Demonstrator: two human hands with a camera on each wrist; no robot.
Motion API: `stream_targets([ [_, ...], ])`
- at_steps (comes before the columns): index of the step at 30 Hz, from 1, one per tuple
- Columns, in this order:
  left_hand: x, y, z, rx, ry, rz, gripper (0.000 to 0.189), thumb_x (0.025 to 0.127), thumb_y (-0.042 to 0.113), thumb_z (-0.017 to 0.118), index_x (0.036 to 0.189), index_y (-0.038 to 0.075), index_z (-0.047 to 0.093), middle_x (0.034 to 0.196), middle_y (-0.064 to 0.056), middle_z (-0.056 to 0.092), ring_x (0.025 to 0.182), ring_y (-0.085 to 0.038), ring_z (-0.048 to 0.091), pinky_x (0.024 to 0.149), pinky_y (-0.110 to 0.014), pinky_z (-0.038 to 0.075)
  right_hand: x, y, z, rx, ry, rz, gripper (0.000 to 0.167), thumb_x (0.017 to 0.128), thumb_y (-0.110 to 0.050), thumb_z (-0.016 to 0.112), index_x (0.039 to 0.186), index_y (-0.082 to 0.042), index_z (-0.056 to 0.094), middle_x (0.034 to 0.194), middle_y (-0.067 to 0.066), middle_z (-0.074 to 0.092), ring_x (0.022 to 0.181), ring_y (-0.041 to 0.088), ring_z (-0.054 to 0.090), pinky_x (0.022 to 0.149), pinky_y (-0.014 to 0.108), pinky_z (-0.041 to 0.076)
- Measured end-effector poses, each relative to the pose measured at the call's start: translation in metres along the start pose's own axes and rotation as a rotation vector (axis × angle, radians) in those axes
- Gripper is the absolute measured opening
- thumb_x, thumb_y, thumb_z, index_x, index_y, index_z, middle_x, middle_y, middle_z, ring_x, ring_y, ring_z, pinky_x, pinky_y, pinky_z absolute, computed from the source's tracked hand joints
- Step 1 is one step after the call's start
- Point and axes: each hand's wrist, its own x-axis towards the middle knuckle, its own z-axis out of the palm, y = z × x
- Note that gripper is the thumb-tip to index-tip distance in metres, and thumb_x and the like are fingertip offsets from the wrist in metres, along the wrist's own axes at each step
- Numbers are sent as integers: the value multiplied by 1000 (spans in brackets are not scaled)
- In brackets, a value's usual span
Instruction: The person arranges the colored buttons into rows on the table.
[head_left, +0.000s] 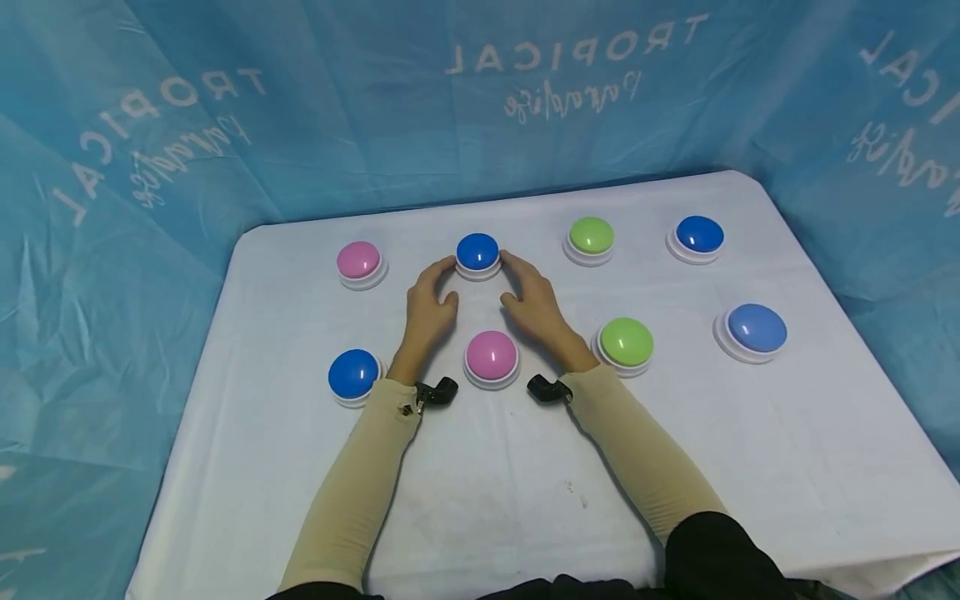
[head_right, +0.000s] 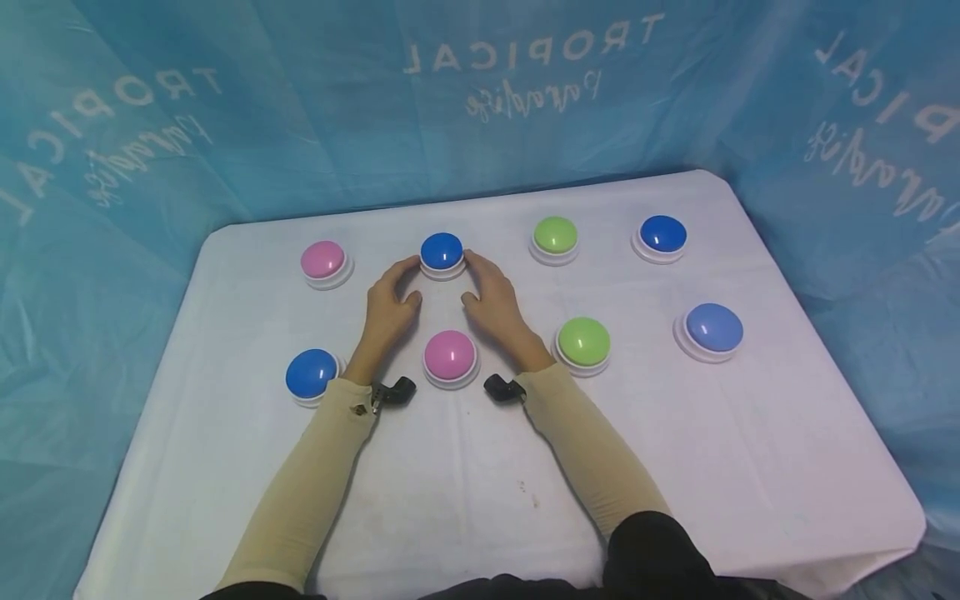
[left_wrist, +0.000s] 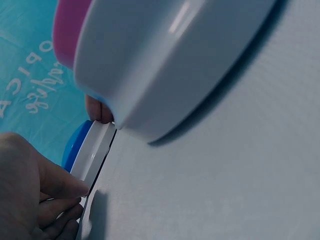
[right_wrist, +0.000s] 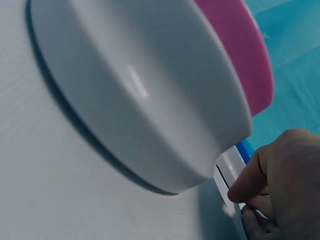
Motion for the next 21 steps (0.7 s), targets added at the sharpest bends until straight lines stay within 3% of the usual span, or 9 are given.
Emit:
stream_targets([
  [9, -12, 3, 3, -2, 25, -3, 59, 90, -4, 60, 148, 3, 58, 152, -15, 60, 150, -29, 48, 128, -38, 33, -12, 0, 6, -21, 16, 4, 73, 94, -9, 56, 164, -7, 34, 169, 15, 38, 159, 32, 31, 132, 51, 23],
  [15, -29, 6, 2, -39, 60, 7, 56, 89, -6, 57, 145, 2, 61, 149, -15, 62, 147, -29, 51, 127, -39, 35, -36, -3, 11, -23, 36, -38, 71, 93, -5, 48, 163, -4, 35, 168, 18, 39, 159, 33, 31, 131, 51, 24],
  [21, -55, 12, -4, -72, 39, -12, 55, 93, -6, 55, 146, 5, 60, 151, -11, 62, 149, -25, 50, 127, -36, 34, -68, -10, 5, 17, 61, -52, 66, 95, 2, 41, 160, -2, 40, 165, 18, 43, 157, 32, 35, 131, 47, 26],
])
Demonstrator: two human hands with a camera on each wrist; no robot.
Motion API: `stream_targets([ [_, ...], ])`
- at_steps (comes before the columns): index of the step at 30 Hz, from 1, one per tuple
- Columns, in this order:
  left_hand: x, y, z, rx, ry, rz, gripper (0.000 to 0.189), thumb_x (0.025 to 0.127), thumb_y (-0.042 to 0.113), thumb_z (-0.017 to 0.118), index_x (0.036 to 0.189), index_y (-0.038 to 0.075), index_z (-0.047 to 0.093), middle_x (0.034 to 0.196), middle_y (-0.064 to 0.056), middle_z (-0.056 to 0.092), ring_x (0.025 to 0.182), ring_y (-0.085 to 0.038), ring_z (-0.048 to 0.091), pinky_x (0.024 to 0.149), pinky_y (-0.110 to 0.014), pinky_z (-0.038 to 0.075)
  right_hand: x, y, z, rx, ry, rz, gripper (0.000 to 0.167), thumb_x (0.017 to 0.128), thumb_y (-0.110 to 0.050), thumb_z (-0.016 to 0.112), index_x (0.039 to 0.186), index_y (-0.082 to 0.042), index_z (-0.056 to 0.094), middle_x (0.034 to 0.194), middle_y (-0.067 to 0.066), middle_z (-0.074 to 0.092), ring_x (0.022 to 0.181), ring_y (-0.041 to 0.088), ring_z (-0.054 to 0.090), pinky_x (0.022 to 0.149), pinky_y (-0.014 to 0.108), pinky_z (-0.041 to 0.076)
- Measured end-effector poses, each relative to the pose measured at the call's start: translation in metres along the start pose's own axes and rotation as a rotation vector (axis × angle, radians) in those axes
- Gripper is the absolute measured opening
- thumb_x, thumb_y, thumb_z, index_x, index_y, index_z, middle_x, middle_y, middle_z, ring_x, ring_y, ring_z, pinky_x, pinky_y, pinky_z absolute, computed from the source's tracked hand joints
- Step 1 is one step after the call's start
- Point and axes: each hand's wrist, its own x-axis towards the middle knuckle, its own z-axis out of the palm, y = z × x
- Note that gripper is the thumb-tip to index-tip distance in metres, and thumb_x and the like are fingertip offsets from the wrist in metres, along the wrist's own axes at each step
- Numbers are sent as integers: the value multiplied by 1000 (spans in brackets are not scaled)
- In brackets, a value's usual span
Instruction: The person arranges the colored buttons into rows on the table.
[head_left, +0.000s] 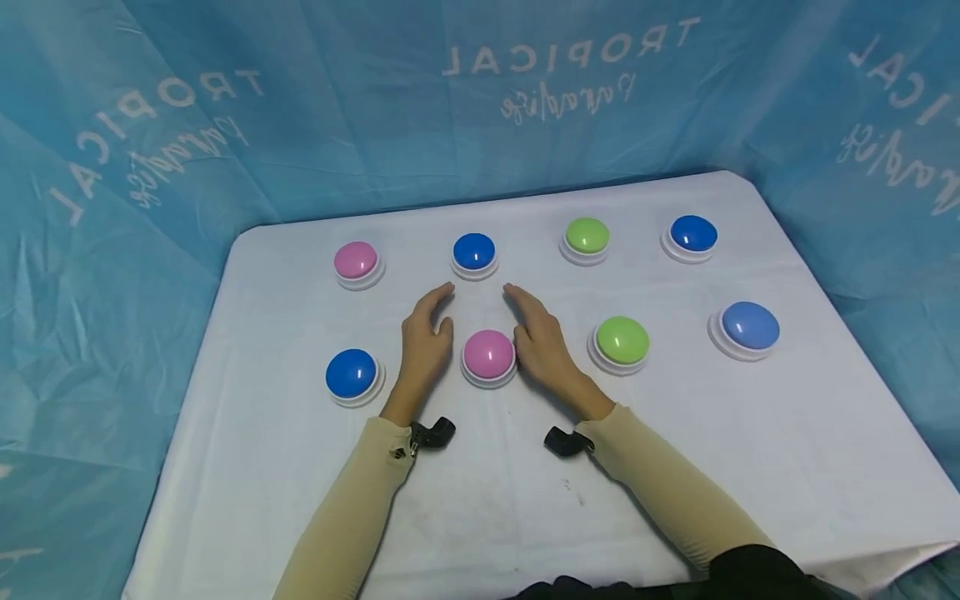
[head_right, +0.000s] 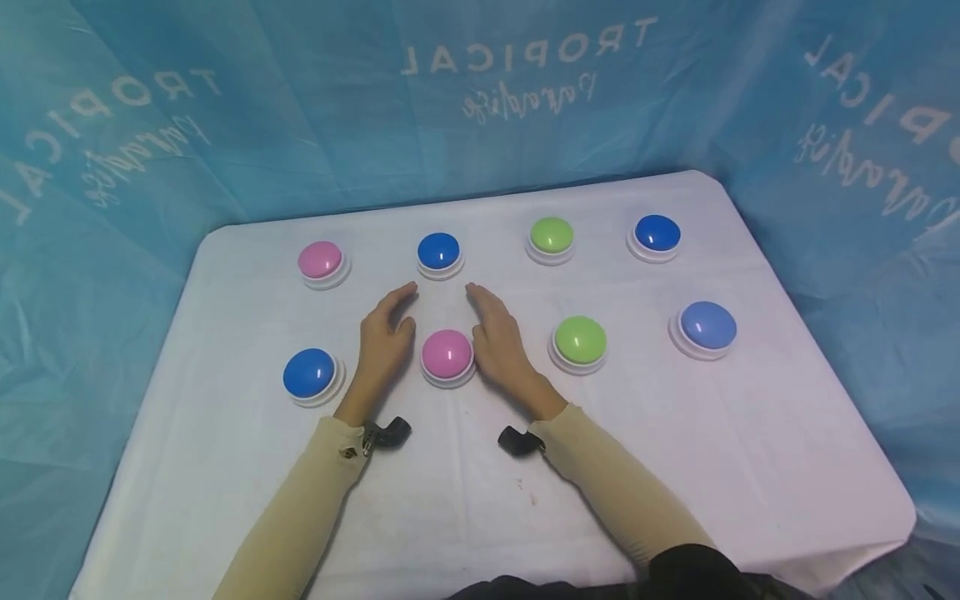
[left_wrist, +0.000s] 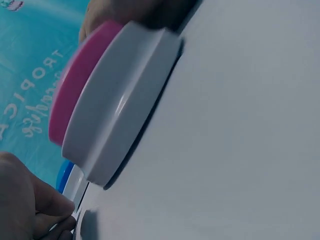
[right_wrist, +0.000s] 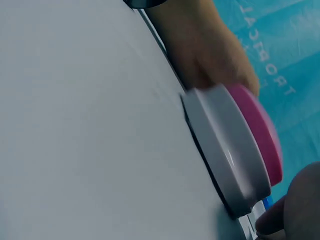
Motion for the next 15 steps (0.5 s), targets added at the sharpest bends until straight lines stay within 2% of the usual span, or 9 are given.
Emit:
stream_targets([
  [4, -23, 4, -3, -4, -9, 21, 53, 95, -7, 55, 146, 6, 60, 150, -10, 62, 148, -23, 50, 127, -37, 35, -25, -2, -9, 17, 18, 0, 65, 95, 3, 42, 159, -5, 43, 164, 15, 46, 156, 31, 38, 130, 46, 29],
  [10, -60, 11, -11, 23, -33, 75, 55, 94, -9, 56, 147, 6, 60, 151, -8, 61, 148, -23, 51, 126, -40, 37, -70, -9, -17, 9, -10, -34, 65, 96, 1, 50, 160, -7, 42, 165, 13, 44, 157, 29, 37, 129, 48, 30],
  [12, -72, 12, -15, 35, -39, 81, 56, 93, -10, 57, 147, 7, 60, 153, -7, 60, 148, -23, 50, 125, -41, 38, -85, -12, -20, 0, -20, -22, 66, 97, -2, 52, 161, -7, 40, 166, 12, 43, 157, 28, 36, 129, 49, 29],
  [15, -92, 14, -22, 59, -60, 73, 58, 93, -9, 60, 148, 9, 60, 155, -3, 59, 150, -21, 49, 126, -36, 36, -106, -13, -24, -21, -21, -1, 67, 99, -5, 54, 163, -10, 37, 167, 8, 43, 157, 27, 37, 128, 44, 29],
])
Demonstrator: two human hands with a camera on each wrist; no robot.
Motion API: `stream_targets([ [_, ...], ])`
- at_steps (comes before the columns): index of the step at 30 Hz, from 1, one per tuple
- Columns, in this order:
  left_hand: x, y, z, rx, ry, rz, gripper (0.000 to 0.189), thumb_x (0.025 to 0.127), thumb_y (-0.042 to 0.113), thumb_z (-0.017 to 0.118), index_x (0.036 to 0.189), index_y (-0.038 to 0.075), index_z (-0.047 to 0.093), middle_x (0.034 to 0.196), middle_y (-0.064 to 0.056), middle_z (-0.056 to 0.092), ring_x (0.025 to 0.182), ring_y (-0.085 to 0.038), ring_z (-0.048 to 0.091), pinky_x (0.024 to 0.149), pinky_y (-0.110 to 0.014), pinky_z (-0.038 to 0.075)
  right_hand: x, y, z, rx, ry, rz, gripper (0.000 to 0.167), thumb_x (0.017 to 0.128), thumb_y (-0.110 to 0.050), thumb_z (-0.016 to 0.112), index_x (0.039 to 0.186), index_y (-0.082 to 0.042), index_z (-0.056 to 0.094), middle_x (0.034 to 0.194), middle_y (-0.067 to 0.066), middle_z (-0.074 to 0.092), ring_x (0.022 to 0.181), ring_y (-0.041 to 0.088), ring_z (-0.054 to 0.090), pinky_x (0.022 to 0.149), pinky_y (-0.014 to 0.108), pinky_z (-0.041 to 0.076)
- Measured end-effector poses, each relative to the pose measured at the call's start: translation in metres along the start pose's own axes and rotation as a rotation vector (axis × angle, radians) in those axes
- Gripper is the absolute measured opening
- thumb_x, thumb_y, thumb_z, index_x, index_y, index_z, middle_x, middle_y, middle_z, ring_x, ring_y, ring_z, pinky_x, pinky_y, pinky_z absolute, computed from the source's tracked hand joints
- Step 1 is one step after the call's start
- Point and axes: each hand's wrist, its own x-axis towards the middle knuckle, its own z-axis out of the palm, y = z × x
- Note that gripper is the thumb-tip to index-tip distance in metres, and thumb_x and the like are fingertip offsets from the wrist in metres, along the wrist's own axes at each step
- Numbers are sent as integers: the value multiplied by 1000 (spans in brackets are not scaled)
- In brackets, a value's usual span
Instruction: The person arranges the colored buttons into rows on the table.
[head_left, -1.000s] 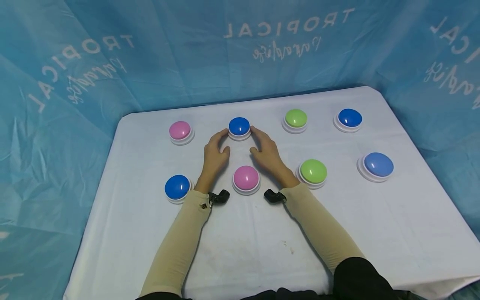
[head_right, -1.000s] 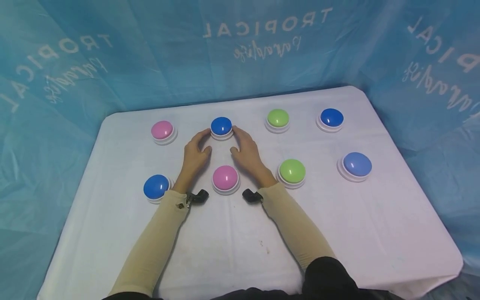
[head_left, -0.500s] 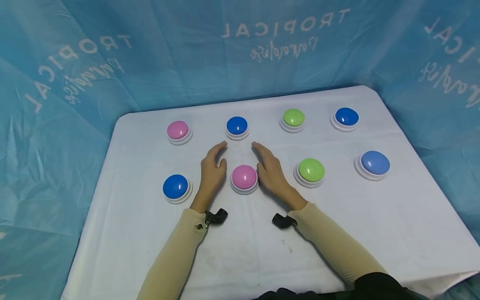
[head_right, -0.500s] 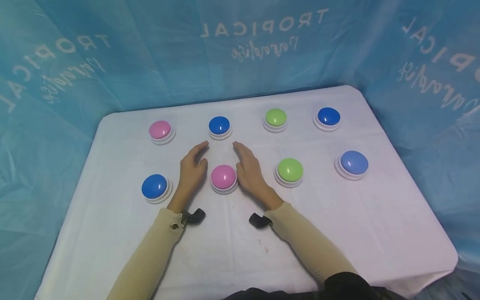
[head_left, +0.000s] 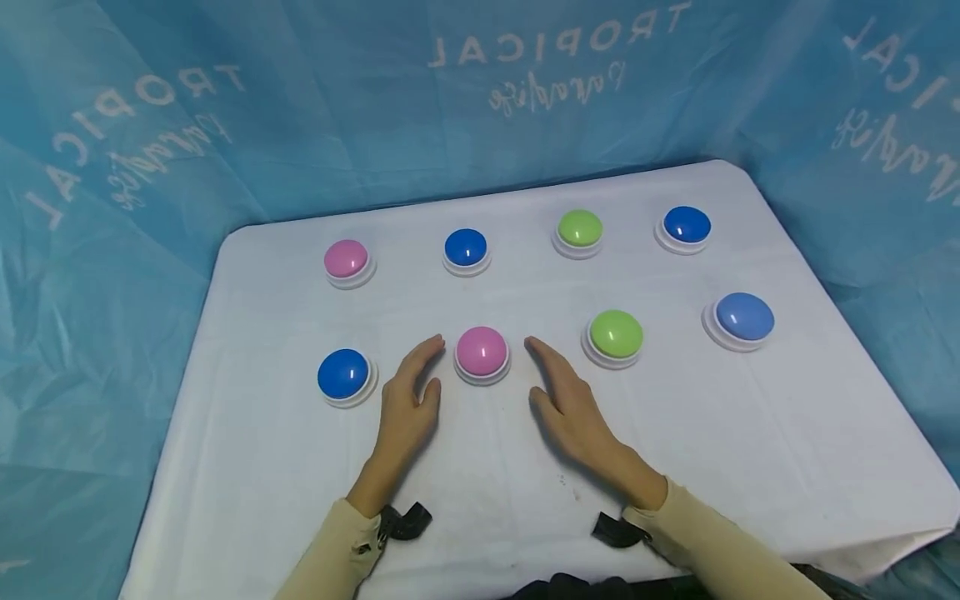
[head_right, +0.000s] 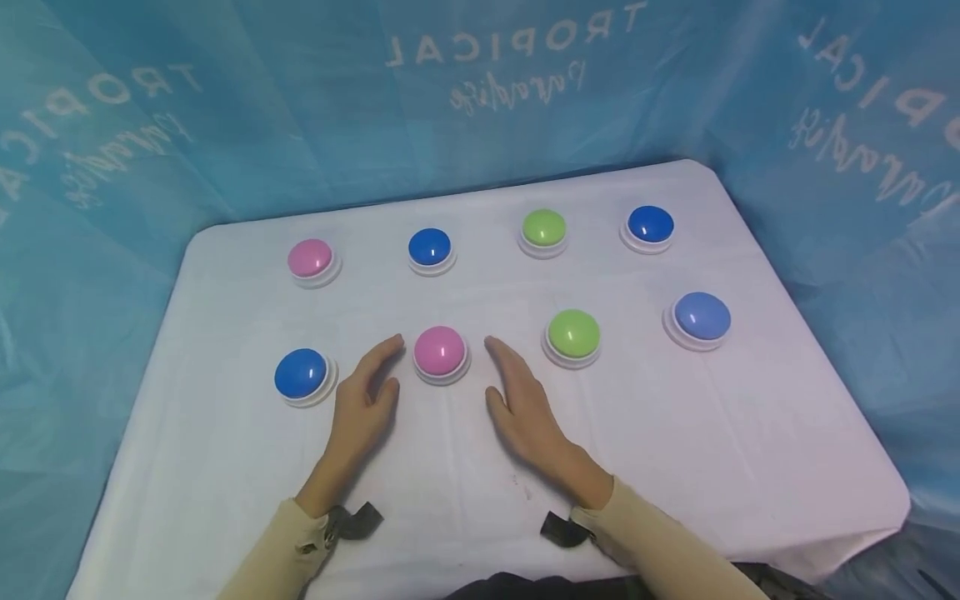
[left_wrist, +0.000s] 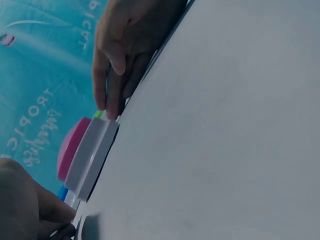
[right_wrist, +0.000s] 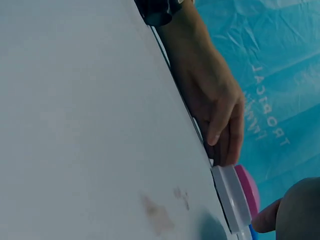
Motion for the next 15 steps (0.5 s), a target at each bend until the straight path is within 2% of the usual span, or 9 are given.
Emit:
stream_targets([
  [4, -29, 0, -16, 12, -35, -2, 59, 93, -7, 64, 148, 12, 60, 156, 0, 58, 150, -19, 49, 125, -22, 32, -25, -1, -6, -11, 8, -12, 64, 101, -7, 58, 162, -13, 40, 163, 4, 48, 153, 26, 43, 128, 26, 27],
  [7, -51, -3, -31, -13, -36, 24, 58, 92, -8, 67, 146, 12, 62, 153, -2, 61, 147, -20, 52, 123, -18, 32, -39, 2, -16, 20, 13, -49, 58, 101, -5, 59, 158, -12, 47, 158, 4, 55, 150, 24, 48, 124, 15, 26],
  [12, -83, -14, -56, -105, 3, 96, 51, 89, -15, 70, 135, 7, 69, 141, -11, 69, 138, -20, 60, 119, -21, 40, -57, 21, -42, 146, 46, -122, 43, 101, 5, 58, 143, -6, 63, 134, 7, 74, 135, 18, 63, 115, 14, 40],
  [15, -97, -22, -74, -189, 37, 102, 43, 89, -19, 67, 127, 1, 73, 132, -18, 72, 131, -20, 65, 114, -22, 47, -65, 33, -60, 245, 77, -158, 37, 100, 11, 54, 130, -2, 70, 115, 11, 80, 120, 15, 72, 106, 15, 48],
])
